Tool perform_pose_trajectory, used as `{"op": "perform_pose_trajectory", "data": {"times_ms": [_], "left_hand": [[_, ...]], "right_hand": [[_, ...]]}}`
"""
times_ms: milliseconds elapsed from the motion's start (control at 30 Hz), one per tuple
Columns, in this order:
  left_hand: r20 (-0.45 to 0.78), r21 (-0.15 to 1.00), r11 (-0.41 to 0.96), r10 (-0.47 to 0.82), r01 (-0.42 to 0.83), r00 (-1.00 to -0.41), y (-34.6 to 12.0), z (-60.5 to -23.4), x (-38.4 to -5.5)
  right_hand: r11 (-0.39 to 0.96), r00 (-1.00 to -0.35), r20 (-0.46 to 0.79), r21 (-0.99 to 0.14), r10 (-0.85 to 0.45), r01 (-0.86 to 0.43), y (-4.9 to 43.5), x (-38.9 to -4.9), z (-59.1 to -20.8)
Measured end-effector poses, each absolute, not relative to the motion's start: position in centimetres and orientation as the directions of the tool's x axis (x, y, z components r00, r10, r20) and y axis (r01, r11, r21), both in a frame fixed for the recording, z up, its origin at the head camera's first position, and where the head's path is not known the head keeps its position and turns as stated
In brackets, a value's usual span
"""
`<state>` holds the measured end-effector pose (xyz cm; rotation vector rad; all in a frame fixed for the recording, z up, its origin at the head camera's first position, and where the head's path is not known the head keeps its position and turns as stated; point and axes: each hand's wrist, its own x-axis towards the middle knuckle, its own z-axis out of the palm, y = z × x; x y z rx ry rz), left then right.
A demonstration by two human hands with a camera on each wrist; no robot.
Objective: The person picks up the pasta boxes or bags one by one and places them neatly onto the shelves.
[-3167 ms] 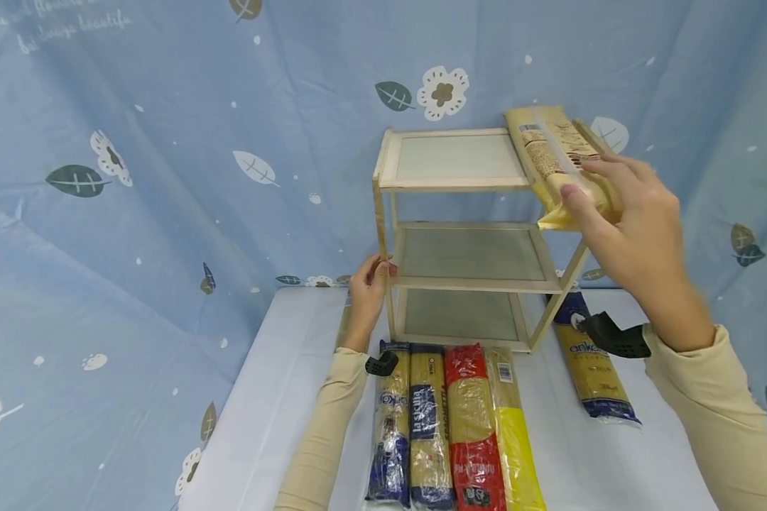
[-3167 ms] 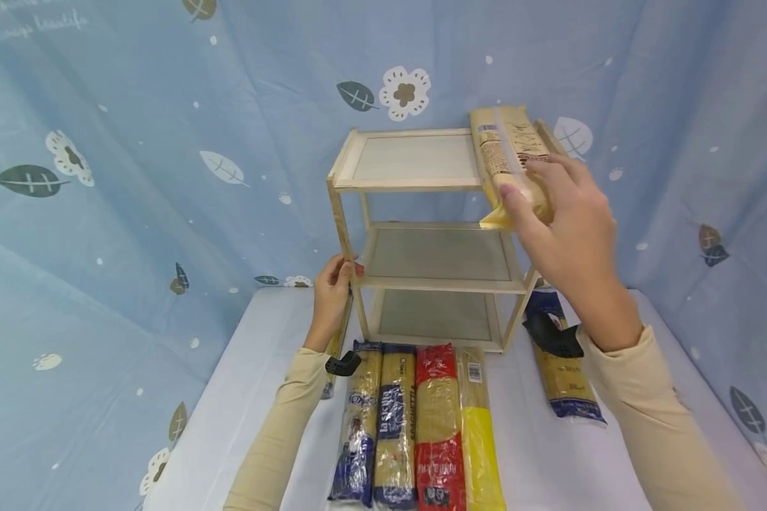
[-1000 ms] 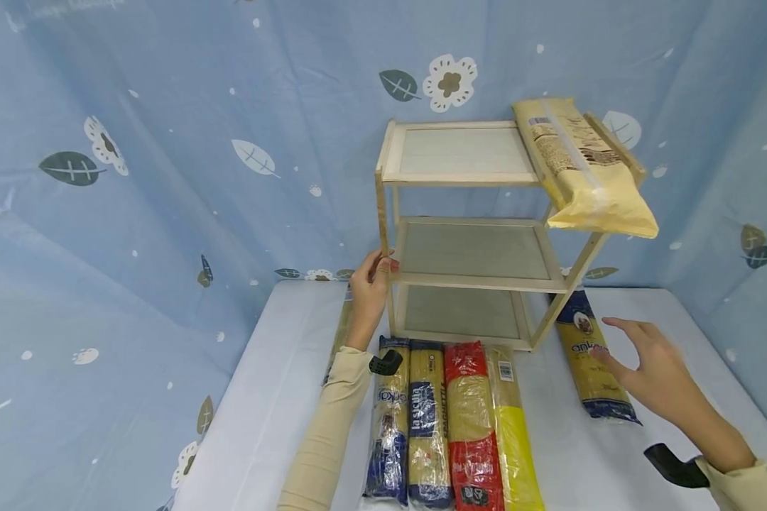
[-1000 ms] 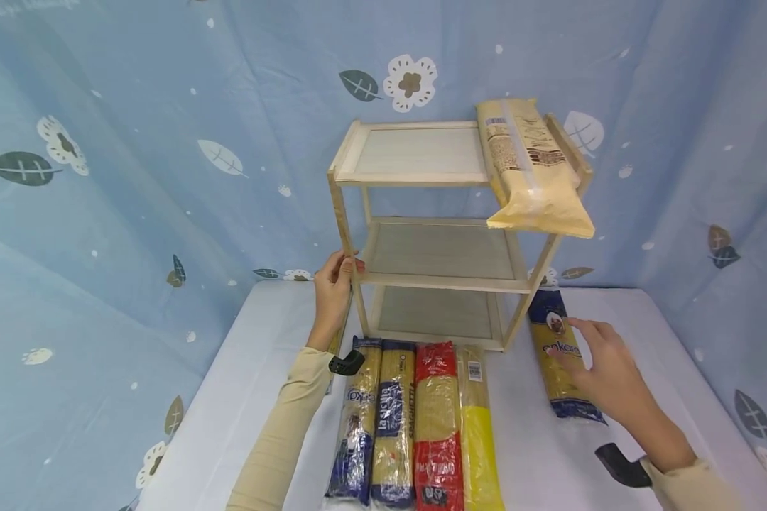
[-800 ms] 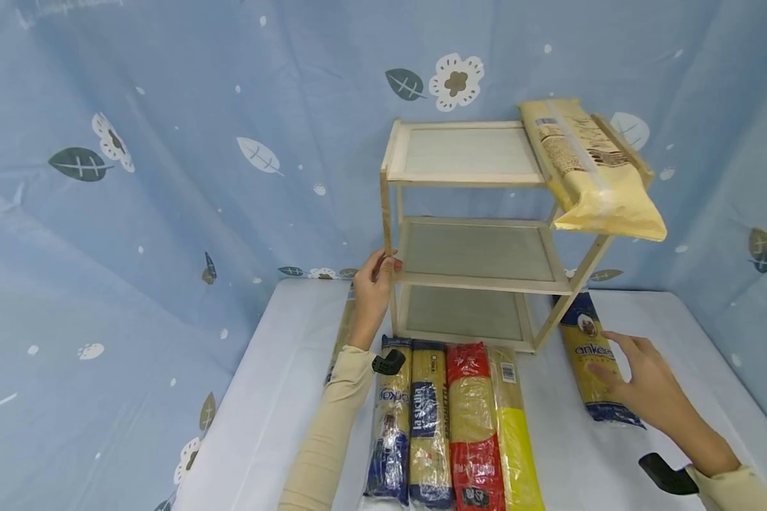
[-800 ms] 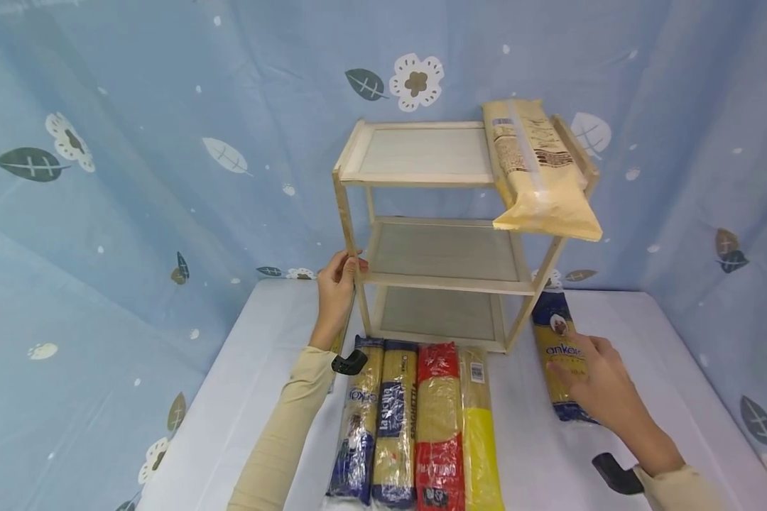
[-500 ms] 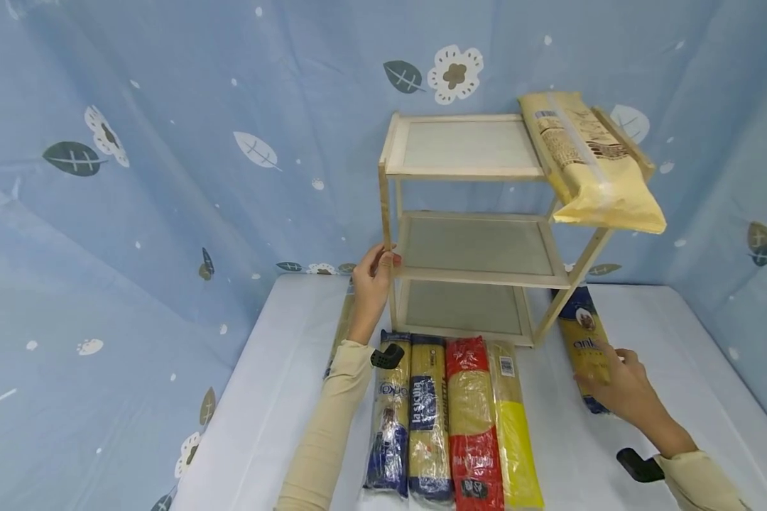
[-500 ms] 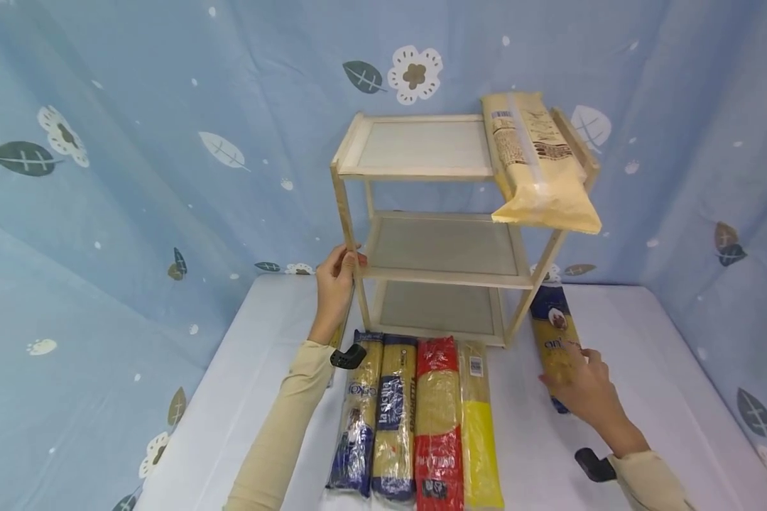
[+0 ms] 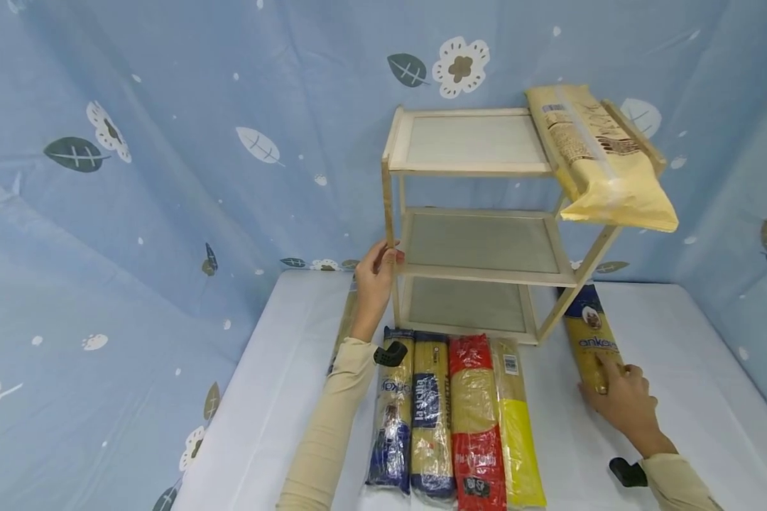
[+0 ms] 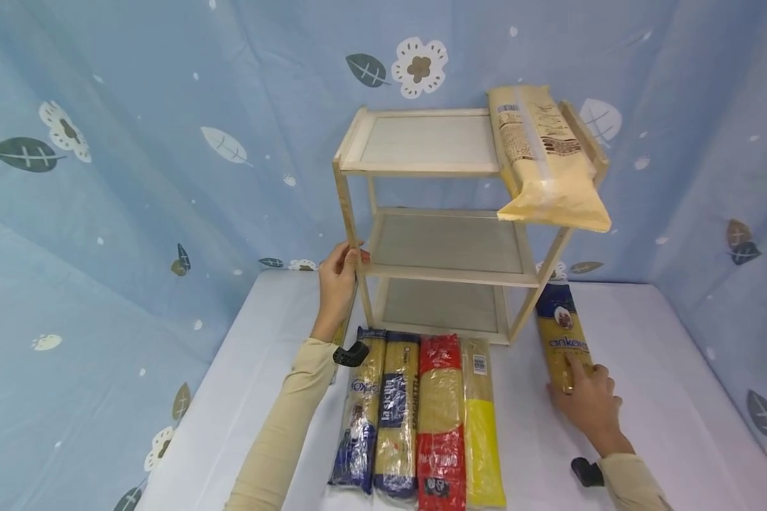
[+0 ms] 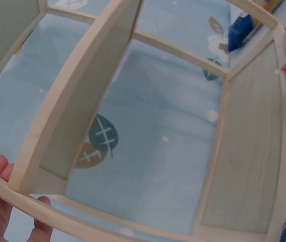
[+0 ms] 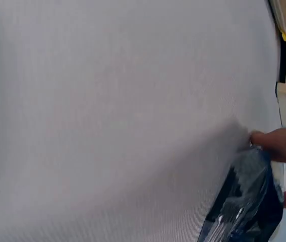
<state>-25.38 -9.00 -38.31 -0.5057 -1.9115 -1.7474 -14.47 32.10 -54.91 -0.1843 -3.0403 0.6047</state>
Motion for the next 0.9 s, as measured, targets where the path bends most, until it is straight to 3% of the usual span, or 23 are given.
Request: {"op": "perform_pose_trajectory", "data": {"times_ms": [500,733,900], "left_hand": [[0.567,0.821,0.119,-0.056,0.559,-0.822,-9.1,-38.2,-25.1],[0.565,0.823,0.120,-0.072,0.555,-0.822,-9.2,-38.2,-25.1],[0.569,0.819,0.134,-0.059,0.558,-0.820,-9.2,-38.4,-25.0]], "right_hand": [[0.876,-0.973,-0.041,-0.430,0.226,0.221,31.5,-15.6,-55.4],[0.902,-0.967,0.168,-0.419,0.192,0.106,31.7,-15.1,-55.2],[0.868,-0.937,0.271,-0.493,0.219,0.061,31.9,-14.2,-55.2]]}}
